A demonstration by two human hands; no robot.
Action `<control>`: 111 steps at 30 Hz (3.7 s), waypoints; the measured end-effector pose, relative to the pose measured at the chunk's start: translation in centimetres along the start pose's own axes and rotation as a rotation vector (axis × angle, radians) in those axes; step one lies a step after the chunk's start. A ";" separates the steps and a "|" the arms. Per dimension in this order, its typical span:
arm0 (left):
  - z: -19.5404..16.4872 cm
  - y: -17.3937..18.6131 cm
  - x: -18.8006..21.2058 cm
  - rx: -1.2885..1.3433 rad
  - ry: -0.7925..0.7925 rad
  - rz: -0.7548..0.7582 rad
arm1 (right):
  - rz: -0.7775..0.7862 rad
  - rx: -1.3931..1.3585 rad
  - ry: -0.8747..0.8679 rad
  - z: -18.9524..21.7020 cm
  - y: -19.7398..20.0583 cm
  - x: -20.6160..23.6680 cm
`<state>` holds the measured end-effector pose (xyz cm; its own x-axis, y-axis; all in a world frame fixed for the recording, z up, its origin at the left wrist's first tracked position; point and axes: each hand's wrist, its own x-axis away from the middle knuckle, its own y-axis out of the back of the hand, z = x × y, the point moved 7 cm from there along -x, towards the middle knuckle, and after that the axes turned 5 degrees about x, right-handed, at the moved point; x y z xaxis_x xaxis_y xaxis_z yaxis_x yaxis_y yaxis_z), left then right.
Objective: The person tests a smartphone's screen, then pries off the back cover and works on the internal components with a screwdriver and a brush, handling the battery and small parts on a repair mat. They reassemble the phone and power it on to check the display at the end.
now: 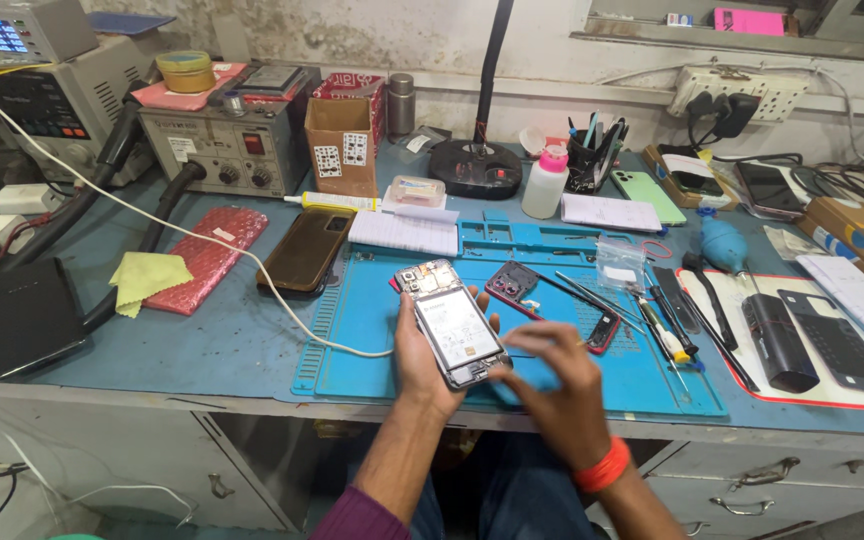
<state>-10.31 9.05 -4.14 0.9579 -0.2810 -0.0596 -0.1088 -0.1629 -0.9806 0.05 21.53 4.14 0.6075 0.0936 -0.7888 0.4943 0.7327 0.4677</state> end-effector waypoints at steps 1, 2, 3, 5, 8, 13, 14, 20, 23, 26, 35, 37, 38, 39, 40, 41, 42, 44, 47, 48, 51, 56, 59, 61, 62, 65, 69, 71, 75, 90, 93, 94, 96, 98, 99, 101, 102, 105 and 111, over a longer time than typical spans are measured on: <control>-0.1 0.0 0.0 0.024 -0.004 -0.017 | 0.025 0.102 -0.019 -1.0 0.4 -0.6; -0.1 0.0 0.0 0.049 -0.010 -0.036 | 0.053 0.202 -0.040 -2.3 0.9 -1.5; -0.2 0.0 0.1 0.073 -0.016 -0.056 | 0.081 0.301 -0.060 -3.6 1.4 -2.2; -0.2 -0.6 0.3 0.092 -0.013 -0.009 | 0.230 0.415 -0.146 -6.7 2.2 -2.7; 0.0 -0.7 0.4 0.069 -0.022 -0.034 | 0.360 0.512 -0.279 -9.9 2.5 -1.9; 0.0 -1.0 0.6 0.034 -0.023 0.010 | 0.301 0.512 -0.304 -10.8 2.6 -0.7; 0.0 -1.0 0.7 0.026 -0.018 0.015 | 0.294 0.512 -0.295 -10.8 2.6 -0.7; 0.5 -1.2 0.8 0.074 -0.021 -0.021 | 0.283 0.497 -0.274 -10.7 2.7 -0.8; 0.6 -1.9 0.9 0.056 -0.002 -0.007 | 0.283 0.499 -0.281 -10.8 2.7 -0.6; 0.7 -2.4 1.1 0.034 0.017 -0.018 | 0.282 0.495 -0.285 -10.8 2.7 -0.6; 1.0 -3.2 1.4 0.051 0.022 0.001 | 0.273 0.473 -0.283 -10.7 2.8 -0.5; 1.1 -3.2 1.4 0.044 0.021 0.000 | 0.272 0.476 -0.287 -10.7 2.8 -0.5; 1.1 -3.1 1.4 0.041 0.022 -0.014 | 0.274 0.477 -0.295 -10.7 2.8 -0.5; 1.2 -3.0 1.4 0.038 0.022 -0.027 | 0.276 0.478 -0.303 -10.7 2.9 -0.5; 1.2 -3.0 1.4 0.046 0.022 -0.025 | 0.274 0.475 -0.302 -10.6 2.9 -0.5; 1.2 -3.0 1.4 0.055 0.023 -0.023 | 0.272 0.472 -0.301 -10.5 3.0 -0.6; 1.2 -3.0 1.4 0.063 0.024 -0.021 | 0.270 0.469 -0.300 -10.4 3.0 -0.6; 1.2 -2.9 1.3 0.076 0.013 -0.020 | 0.258 0.471 -0.286 -10.2 3.1 -0.7; 1.3 -2.6 1.1 0.090 0.017 -0.005 | 0.234 0.457 -0.279 -10.0 3.2 -0.5; 1.4 -2.5 1.1 0.094 0.022 0.003 | 0.224 0.451 -0.278 -10.1 3.3 -0.5; 1.3 -2.1 0.9 0.091 0.014 -0.007 | 0.102 0.342 -0.259 -10.6 4.6 -0.6; 0.9 -1.4 1.2 0.098 -0.009 -0.046 | 0.183 0.556 -0.236 -14.1 6.6 -2.4; 1.5 -1.8 1.3 0.136 0.025 -0.010 | 0.369 0.650 -0.341 -17.0 6.2 -2.9; 2.1 -2.1 1.5 0.176 0.049 0.028 | 0.475 0.624 -0.420 -18.6 5.8 -3.1; 2.4 -2.2 1.6 0.198 0.056 0.045 | 0.518 0.588 -0.450 -19.2 5.8 -3.3; 3.2 -2.2 1.9 0.285 0.080 0.030 | 0.577 0.605 -0.429 -20.1 5.8 -4.1; 3.5 -2.6 2.0 0.330 0.097 0.078 | 0.701 0.612 -0.447 -20.9 5.6 -4.6; 3.5 -2.6 1.9 0.312 0.091 0.055 | 0.713 0.615 -0.446 -21.0 5.5 -4.7; 3.8 -2.5 1.9 0.323 0.098 -0.045 | 0.689 0.592 -0.500 -20.9 5.5 -4.5; 5.6 -3.5 3.4 0.179 0.149 -0.288 | -0.142 -0.517 -0.740 -16.1 7.8 -1.6; 5.7 -3.9 3.5 0.189 0.132 -0.274 | -0.156 -0.656 -0.822 -13.5 6.9 0.1; 5.7 -3.9 3.5 0.188 0.126 -0.286 | -0.173 -0.698 -0.832 -12.5 6.7 0.6; 5.8 -3.9 3.7 0.184 0.111 -0.314 | -0.207 -0.785 -0.855 -10.8 6.1 1.8; 5.9 -3.8 3.9 0.157 0.107 -0.352 | -0.248 -0.824 -0.871 -9.7 6.1 3.1; 5.8 -3.6 4.0 0.144 0.102 -0.372 | -0.266 -0.845 -0.880 -9.4 6.0 3.7; 5.5 -3.9 4.0 0.086 0.065 -0.332 | -0.224 -0.790 -0.814 -8.6 6.3 4.7; 5.4 -4.0 4.0 0.058 0.048 -0.311 | -0.202 -0.762 -0.781 -8.3 6.3 5.1; 5.4 -4.0 4.0 0.065 0.020 -0.318 | -0.149 -0.753 -0.650 -7.3 6.0 6.3; 5.7 -4.4 4.2 0.057 0.021 -0.301 | -0.137 -0.886 -0.616 -6.3 5.0 8.2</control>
<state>-4.33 13.95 -1.14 0.9391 -0.2479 0.2380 0.1942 -0.1886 -0.9627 3.57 30.17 -2.49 0.9108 -0.1993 -0.3616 0.1078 0.9602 -0.2575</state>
